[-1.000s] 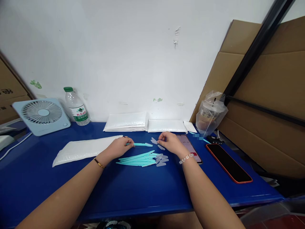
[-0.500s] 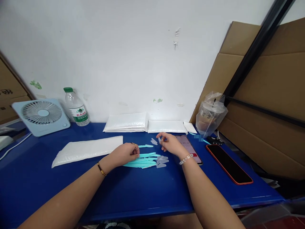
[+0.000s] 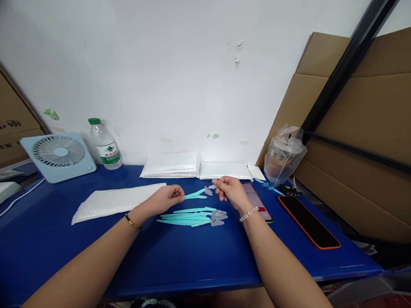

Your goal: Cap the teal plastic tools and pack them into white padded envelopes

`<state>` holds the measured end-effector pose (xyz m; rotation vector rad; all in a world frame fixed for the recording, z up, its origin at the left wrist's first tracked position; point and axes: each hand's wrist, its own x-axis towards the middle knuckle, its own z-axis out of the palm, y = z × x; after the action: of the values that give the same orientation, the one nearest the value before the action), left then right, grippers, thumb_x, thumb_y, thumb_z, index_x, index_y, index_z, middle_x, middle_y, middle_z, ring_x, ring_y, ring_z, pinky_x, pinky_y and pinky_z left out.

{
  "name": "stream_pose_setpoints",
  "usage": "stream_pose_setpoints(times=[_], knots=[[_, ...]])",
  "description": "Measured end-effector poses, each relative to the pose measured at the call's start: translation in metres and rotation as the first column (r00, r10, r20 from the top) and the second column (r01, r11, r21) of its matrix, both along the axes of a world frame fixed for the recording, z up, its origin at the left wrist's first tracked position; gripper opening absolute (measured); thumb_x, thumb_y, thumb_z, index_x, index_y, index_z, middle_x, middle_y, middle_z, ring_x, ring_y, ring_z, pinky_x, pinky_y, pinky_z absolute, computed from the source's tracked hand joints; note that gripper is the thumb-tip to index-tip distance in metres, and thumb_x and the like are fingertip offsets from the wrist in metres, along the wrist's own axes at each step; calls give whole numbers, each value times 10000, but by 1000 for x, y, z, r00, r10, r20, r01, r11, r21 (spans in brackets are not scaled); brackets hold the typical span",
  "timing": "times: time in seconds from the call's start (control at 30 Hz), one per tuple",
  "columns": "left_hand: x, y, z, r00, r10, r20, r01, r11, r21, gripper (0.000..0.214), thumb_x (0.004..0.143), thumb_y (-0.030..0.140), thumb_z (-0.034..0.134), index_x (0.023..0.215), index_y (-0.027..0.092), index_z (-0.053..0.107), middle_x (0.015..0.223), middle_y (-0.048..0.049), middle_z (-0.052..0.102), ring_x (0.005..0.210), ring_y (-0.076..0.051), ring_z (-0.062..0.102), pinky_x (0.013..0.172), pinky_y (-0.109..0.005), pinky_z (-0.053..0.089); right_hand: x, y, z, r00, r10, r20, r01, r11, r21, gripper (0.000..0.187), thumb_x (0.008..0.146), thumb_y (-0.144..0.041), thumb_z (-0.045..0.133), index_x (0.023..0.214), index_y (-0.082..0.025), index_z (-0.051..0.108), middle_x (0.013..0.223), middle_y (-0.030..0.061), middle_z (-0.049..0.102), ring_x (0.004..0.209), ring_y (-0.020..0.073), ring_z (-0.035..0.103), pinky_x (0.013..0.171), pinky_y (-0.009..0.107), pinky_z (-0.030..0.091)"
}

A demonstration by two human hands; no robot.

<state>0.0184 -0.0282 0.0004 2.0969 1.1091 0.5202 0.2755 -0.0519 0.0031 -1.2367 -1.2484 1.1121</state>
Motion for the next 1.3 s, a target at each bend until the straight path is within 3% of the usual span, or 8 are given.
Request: stream_pose_setpoints(times=[0.2,0.43,0.83,0.93,1.0,1.07,1.2,1.3], knots=[[-1,2,-1,1000,5,-15,-5,1000,3,258,786,422,508,850,188,594,746,-16,607,667,-150,536,577,-243,397,-1,0,-2,994,77,-72,-74,996,43,276,625,-349,780,733,-156,615,658,6,647,577,105,605,512,207,452],[-2,3,-1,999,8,-33,-8,1000,22,256,797,410,489,864,185,590,766,-19,611,676,-149,540,577,-241,399,2,-2,1,987,149,66,-155,983,96,265,668,-354,743,812,-154,643,705,21,656,653,130,614,621,267,476],[5,-3,4,999,-6,-45,8,999,48,228,808,392,486,860,196,589,715,5,597,617,-136,517,534,-235,372,-17,-3,-6,955,278,104,-286,956,63,296,693,-376,716,857,-143,634,731,45,675,704,166,652,654,297,514],[5,-3,4,994,35,-106,-26,996,88,189,812,348,481,857,202,593,719,3,609,619,-140,524,529,-236,362,-16,-1,-10,944,216,249,-241,968,74,272,734,-385,666,868,-150,637,737,46,668,695,168,638,636,293,500],[4,-1,4,982,81,-173,-56,988,142,158,811,293,474,842,203,601,743,-6,627,658,-151,544,553,-243,367,-11,1,-12,886,56,460,-139,979,148,220,765,-375,622,830,-166,651,743,40,654,671,158,605,619,284,476],[2,2,3,964,116,-238,-68,977,201,152,806,256,475,835,202,614,779,-19,644,714,-166,564,598,-255,381,-6,4,-15,767,-73,638,-95,970,225,175,774,-348,602,783,-184,663,747,33,635,647,148,568,605,274,452],[2,1,4,962,118,-246,-31,943,331,236,767,322,570,970,216,628,921,-39,641,878,-204,568,725,-282,404,-5,9,-21,579,-76,812,-199,953,231,91,760,-265,607,772,-193,662,771,33,601,650,143,546,604,259,424],[7,-6,6,964,-23,-263,108,943,314,286,745,410,604,964,231,642,925,-31,635,875,-203,569,727,-281,409,-10,11,-24,492,-118,862,-222,941,256,75,763,-193,571,726,-178,634,765,41,582,657,143,539,613,255,405]])
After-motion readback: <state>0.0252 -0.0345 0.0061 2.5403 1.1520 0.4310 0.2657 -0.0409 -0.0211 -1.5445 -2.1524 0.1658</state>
